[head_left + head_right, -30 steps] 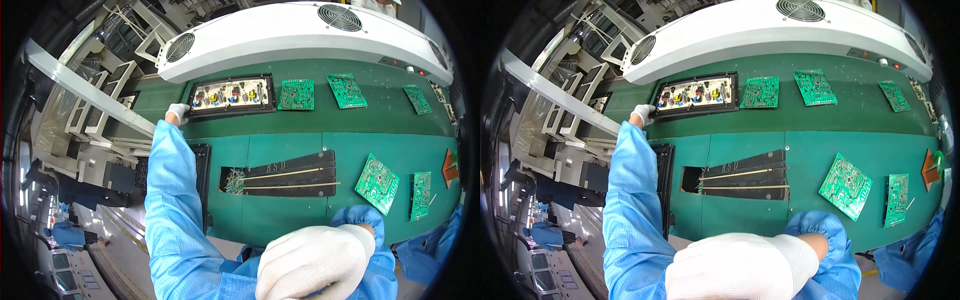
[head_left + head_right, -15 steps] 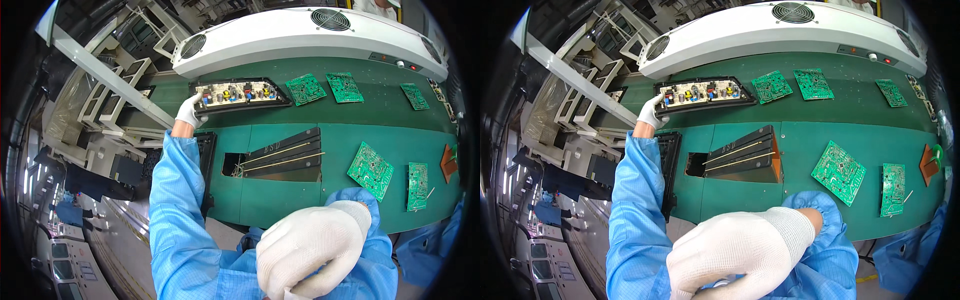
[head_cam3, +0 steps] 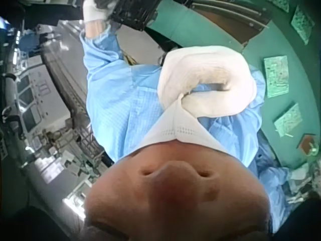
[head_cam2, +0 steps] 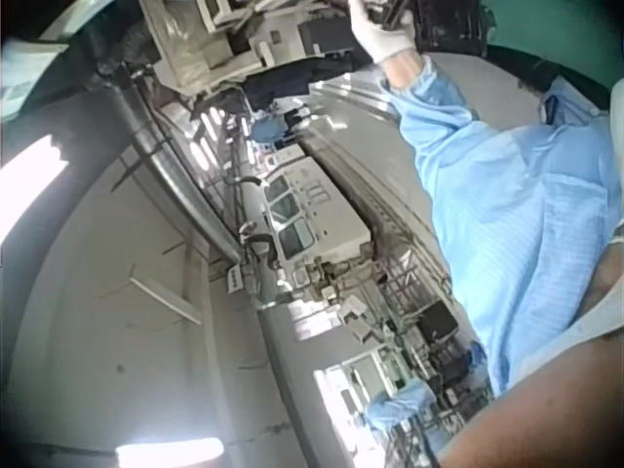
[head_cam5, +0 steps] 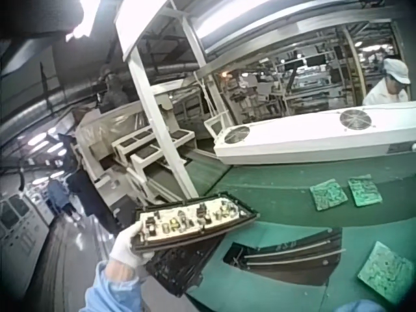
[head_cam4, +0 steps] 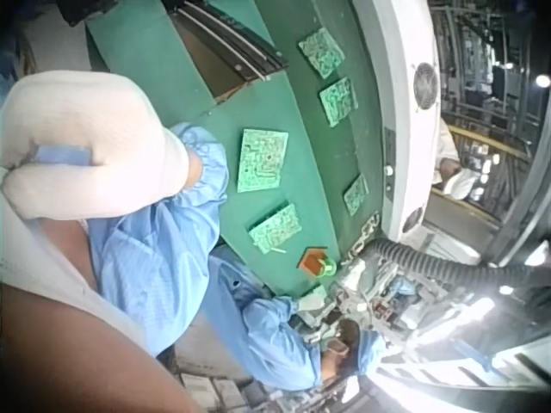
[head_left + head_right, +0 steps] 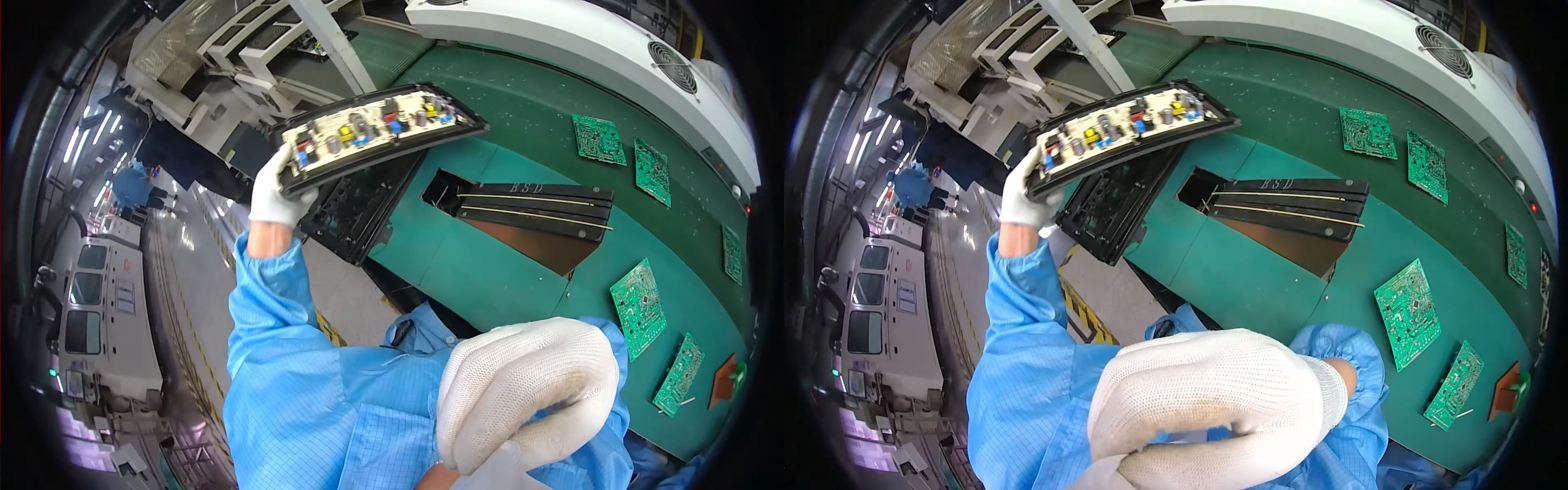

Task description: Inspecting electronic circuit boards and placing them onto an assembly line conveyor belt.

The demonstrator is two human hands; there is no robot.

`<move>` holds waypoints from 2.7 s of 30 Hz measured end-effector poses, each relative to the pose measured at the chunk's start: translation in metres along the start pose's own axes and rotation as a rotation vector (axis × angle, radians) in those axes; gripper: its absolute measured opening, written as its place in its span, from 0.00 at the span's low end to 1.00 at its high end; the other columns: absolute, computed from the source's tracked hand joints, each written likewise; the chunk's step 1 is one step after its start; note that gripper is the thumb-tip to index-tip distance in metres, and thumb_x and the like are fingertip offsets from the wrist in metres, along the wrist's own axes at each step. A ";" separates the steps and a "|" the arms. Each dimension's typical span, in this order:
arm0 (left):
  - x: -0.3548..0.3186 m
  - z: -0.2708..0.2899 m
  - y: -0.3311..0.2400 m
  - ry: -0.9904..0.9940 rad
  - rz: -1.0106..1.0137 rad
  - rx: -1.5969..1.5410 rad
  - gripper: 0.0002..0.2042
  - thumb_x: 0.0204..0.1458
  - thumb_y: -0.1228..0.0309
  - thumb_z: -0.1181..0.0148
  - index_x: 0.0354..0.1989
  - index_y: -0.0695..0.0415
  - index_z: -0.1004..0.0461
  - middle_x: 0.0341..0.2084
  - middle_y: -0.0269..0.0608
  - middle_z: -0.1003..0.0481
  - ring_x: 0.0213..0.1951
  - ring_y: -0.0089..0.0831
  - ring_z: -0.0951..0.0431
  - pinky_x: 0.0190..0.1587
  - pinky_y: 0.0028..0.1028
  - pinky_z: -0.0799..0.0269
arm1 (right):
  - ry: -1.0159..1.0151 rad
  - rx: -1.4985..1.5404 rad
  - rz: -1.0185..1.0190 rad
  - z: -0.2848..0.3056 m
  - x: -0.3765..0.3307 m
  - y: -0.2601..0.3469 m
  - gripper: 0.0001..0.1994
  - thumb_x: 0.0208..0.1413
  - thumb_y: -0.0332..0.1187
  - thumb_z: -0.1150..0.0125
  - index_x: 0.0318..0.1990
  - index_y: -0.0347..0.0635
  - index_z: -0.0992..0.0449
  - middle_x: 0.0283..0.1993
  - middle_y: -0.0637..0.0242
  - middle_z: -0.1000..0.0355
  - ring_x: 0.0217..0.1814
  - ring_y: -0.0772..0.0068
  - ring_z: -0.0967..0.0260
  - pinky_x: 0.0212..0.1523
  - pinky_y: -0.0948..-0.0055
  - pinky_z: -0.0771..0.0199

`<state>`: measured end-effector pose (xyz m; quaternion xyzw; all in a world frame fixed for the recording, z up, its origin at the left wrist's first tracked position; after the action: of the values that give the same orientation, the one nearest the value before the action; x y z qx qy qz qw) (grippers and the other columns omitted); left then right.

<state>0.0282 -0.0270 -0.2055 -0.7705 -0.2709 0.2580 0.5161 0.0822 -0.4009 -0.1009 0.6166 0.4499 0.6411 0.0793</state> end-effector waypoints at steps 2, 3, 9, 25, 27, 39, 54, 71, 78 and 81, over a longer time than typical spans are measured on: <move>-0.020 0.030 0.006 -0.166 -0.047 -0.054 0.13 0.61 0.57 0.46 0.48 0.49 0.25 0.33 0.34 0.19 0.24 0.26 0.21 0.12 0.25 0.42 | 0.022 -0.004 0.101 -0.003 -0.003 0.001 0.08 0.53 0.24 0.36 0.38 0.27 0.21 0.41 0.48 0.23 0.40 0.55 0.24 0.40 0.65 0.24; -0.033 0.034 0.008 -0.181 -0.068 -0.064 0.14 0.61 0.57 0.46 0.48 0.50 0.25 0.34 0.36 0.18 0.23 0.27 0.20 0.12 0.25 0.41 | 0.021 0.002 0.097 -0.003 -0.001 0.004 0.08 0.53 0.24 0.36 0.38 0.27 0.21 0.41 0.48 0.23 0.40 0.55 0.24 0.40 0.65 0.24; -0.051 0.077 0.038 -0.278 -0.180 -0.108 0.18 0.63 0.54 0.48 0.52 0.52 0.27 0.37 0.39 0.18 0.23 0.31 0.20 0.12 0.27 0.37 | 0.072 -0.175 0.070 -0.010 0.014 0.022 0.07 0.54 0.23 0.34 0.38 0.29 0.22 0.39 0.54 0.23 0.37 0.57 0.25 0.35 0.66 0.26; -0.028 0.114 0.131 -0.502 -0.009 -0.218 0.16 0.57 0.49 0.40 0.46 0.45 0.24 0.37 0.33 0.19 0.37 0.31 0.23 0.37 0.38 0.33 | -0.025 -0.243 0.113 0.003 0.019 0.016 0.12 0.52 0.31 0.31 0.38 0.30 0.22 0.36 0.52 0.23 0.32 0.60 0.25 0.31 0.69 0.25; -0.026 0.117 0.132 -0.478 -0.003 -0.199 0.16 0.58 0.49 0.39 0.46 0.44 0.24 0.37 0.33 0.20 0.36 0.32 0.23 0.35 0.38 0.32 | 0.107 -0.232 0.037 0.002 0.025 0.015 0.10 0.50 0.24 0.32 0.39 0.27 0.23 0.39 0.50 0.24 0.36 0.56 0.26 0.33 0.67 0.26; -0.045 0.103 0.123 -0.405 0.064 -0.090 0.18 0.59 0.50 0.40 0.51 0.47 0.24 0.41 0.33 0.19 0.40 0.30 0.22 0.39 0.35 0.30 | 0.164 -0.336 0.081 0.011 0.030 0.005 0.11 0.53 0.28 0.35 0.40 0.28 0.23 0.40 0.50 0.24 0.36 0.56 0.26 0.31 0.68 0.28; -0.067 0.125 0.099 -0.318 0.341 0.363 0.30 0.55 0.42 0.40 0.42 0.65 0.24 0.26 0.52 0.22 0.20 0.42 0.22 0.18 0.36 0.27 | -0.029 -0.437 0.032 0.002 0.032 -0.013 0.13 0.54 0.34 0.35 0.39 0.30 0.23 0.41 0.50 0.24 0.37 0.59 0.27 0.33 0.68 0.28; -0.105 0.043 0.050 -0.299 -0.647 1.575 0.24 0.44 0.62 0.28 0.49 0.59 0.23 0.39 0.47 0.27 0.42 0.41 0.25 0.46 0.34 0.28 | 0.474 -0.544 -0.257 0.000 0.057 -0.007 0.17 0.55 0.41 0.36 0.38 0.32 0.24 0.42 0.51 0.25 0.36 0.60 0.28 0.35 0.67 0.28; -0.098 0.055 0.066 -0.354 -0.680 1.547 0.22 0.41 0.65 0.26 0.46 0.60 0.23 0.38 0.45 0.27 0.39 0.38 0.25 0.44 0.31 0.28 | 0.484 -0.540 -0.267 0.005 0.060 -0.015 0.17 0.57 0.41 0.37 0.39 0.31 0.24 0.42 0.51 0.25 0.35 0.60 0.29 0.35 0.66 0.28; -0.095 0.068 0.071 -0.396 -0.582 1.432 0.20 0.41 0.67 0.27 0.44 0.59 0.23 0.38 0.43 0.27 0.36 0.33 0.25 0.40 0.27 0.28 | 0.524 -0.503 -0.293 0.007 0.061 -0.017 0.19 0.56 0.42 0.36 0.42 0.31 0.25 0.41 0.51 0.25 0.35 0.60 0.29 0.35 0.67 0.28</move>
<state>-0.0759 -0.0704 -0.2833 -0.0900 -0.3162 0.3564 0.8746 0.0667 -0.3474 -0.0693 0.3227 0.3670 0.8489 0.2011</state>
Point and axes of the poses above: each hand's wrist, its own x-axis towards the middle knuckle, its own z-axis out of the back of the hand, y = z × x, the point moved 9 cm from there along x, towards the middle knuckle
